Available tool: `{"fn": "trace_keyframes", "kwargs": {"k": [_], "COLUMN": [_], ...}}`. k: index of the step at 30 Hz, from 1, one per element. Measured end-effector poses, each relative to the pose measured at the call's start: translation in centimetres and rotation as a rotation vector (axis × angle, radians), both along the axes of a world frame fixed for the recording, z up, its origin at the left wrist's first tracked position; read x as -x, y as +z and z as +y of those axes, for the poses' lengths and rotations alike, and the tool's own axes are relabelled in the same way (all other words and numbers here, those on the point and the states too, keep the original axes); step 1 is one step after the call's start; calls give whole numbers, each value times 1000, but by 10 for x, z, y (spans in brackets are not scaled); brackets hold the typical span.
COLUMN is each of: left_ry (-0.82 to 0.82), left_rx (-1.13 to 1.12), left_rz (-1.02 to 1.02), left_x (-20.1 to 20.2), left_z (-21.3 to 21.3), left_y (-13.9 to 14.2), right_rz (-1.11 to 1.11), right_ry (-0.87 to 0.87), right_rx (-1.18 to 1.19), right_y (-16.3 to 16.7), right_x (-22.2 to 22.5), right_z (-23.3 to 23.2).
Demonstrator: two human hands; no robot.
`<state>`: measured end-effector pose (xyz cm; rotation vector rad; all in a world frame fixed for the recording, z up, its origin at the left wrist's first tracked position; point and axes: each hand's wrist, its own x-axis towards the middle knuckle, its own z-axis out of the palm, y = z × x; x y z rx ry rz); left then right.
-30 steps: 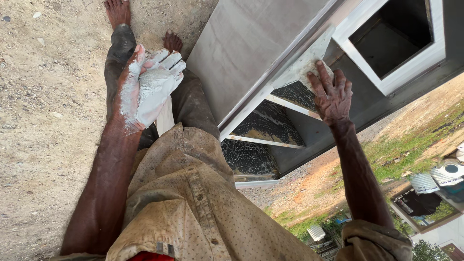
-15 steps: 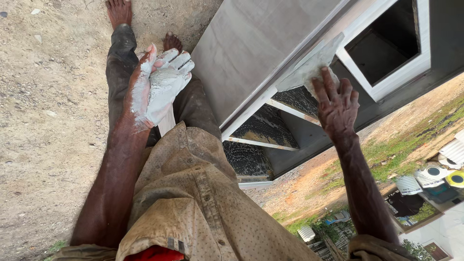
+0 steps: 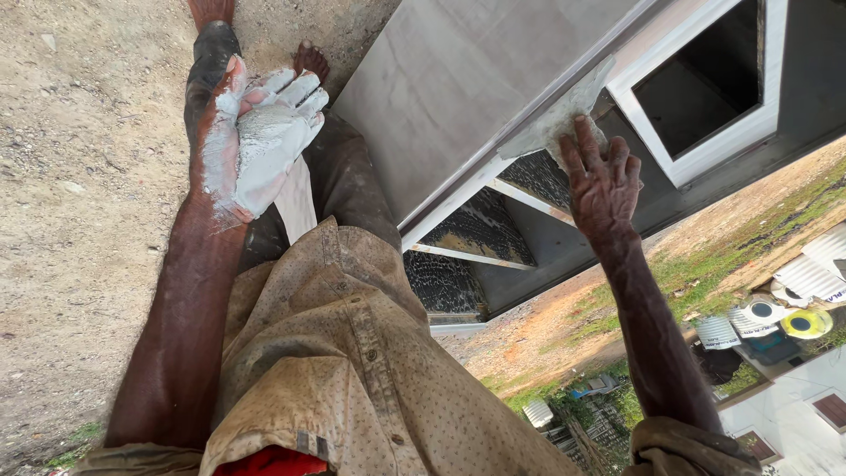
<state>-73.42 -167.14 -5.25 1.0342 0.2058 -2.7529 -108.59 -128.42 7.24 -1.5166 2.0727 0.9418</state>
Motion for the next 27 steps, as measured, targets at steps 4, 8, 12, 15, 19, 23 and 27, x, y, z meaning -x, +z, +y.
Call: {"fn": "trace_keyframes", "kwargs": {"k": [4, 8, 12, 15, 19, 23, 27], "left_ry": [-55, -31, -39, -110, -118, -86, -78], "left_rx": [7, -22, -27, -2, 32, 57, 68], "left_rz": [-55, -44, -62, -120, -121, -119, -134], "left_x": [7, 15, 33, 41, 35, 24, 23], "left_z": [3, 5, 6, 9, 7, 1, 4], "left_y": [11, 28, 32, 35, 40, 41, 38], "right_rz": [-16, -20, -11, 26, -18, -23, -18], "right_ry": [-58, -348, -338, -187, -56, 10, 45], "right_rx": [-13, -256, 143, 276, 335, 387, 422], "right_y": [8, 41, 38, 18, -4, -25, -41], "right_x": [1, 13, 38, 51, 66, 81, 90], "right_z": [34, 68, 74, 67, 58, 62, 79]}}
